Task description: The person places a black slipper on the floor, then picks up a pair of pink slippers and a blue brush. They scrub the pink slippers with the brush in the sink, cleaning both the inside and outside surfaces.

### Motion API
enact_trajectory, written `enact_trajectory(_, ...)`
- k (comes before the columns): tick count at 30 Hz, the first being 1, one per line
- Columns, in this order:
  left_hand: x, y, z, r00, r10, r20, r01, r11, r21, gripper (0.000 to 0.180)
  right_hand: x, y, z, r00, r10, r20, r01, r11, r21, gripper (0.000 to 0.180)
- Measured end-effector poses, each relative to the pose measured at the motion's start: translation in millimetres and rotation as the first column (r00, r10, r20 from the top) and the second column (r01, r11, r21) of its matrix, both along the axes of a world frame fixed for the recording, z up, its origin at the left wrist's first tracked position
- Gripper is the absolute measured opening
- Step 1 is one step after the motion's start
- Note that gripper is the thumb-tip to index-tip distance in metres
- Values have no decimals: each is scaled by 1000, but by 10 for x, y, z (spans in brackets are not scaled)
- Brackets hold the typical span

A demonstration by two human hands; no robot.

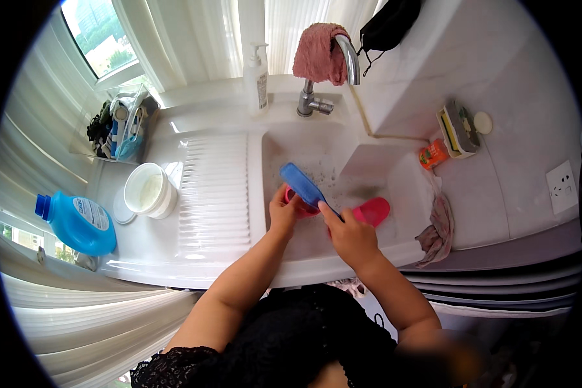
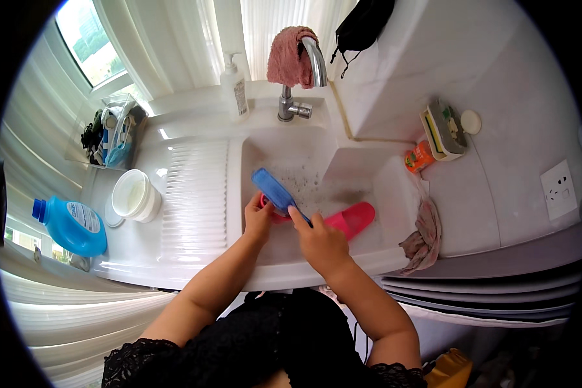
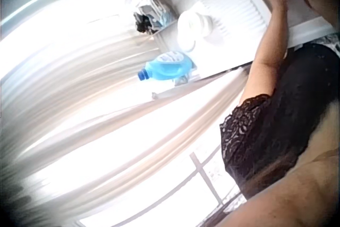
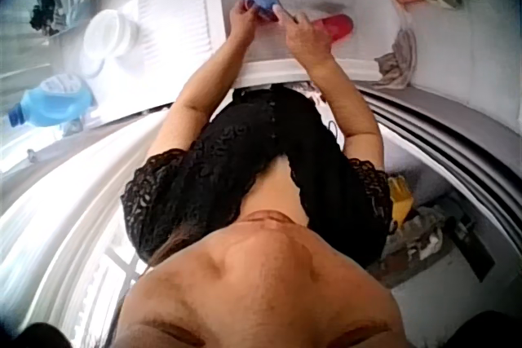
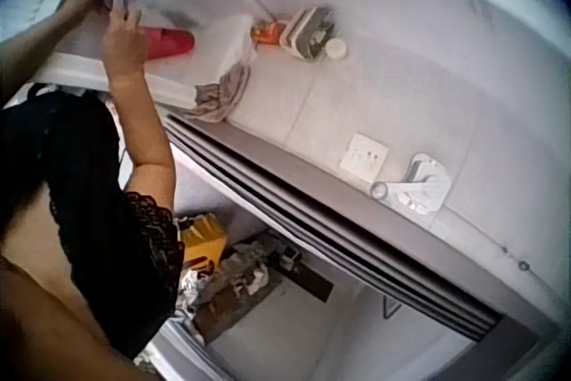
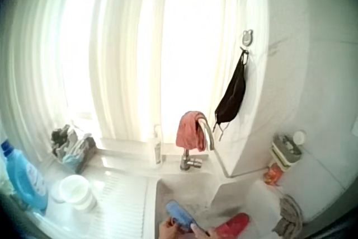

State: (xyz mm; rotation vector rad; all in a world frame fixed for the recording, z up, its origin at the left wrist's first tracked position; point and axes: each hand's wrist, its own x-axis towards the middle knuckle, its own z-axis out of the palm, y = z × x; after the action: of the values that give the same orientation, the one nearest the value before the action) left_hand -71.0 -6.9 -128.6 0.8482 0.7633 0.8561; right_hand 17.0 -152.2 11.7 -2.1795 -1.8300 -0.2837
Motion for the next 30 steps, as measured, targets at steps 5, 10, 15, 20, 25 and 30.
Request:
enact_trajectory(5, 77, 75, -119, 987, 147, -64, -142, 988, 65, 45, 329, -624, -353, 999, 33, -1, -33, 999, 22, 36)
enact_trajectory(10, 165, -83, -240, 850, 296, -436, 60, 767, 639, 36, 109, -145, -113, 997, 72, 36, -68, 993, -96, 42)
enact_trajectory(15, 67, 107, -421, 935, 195, -296, -104, 950, 296, 43, 59, -170, -73, 996, 72, 49, -67, 992, -105, 46)
enact_trajectory(20, 53, 55, -186, 896, 241, -373, -102, 929, 355, 50, 392, -709, -343, 998, 56, -8, -56, 997, -52, 46)
enact_trajectory(25, 55, 81, -464, 887, 199, -417, 1, 901, 434, 48, 89, 5, -168, 999, 18, 38, -15, 995, -95, 42)
enact_trajectory(30, 15, 233, -618, 972, 132, -196, -88, 972, 217, 48, 193, -196, -136, 996, 76, 42, -75, 997, -21, 39)
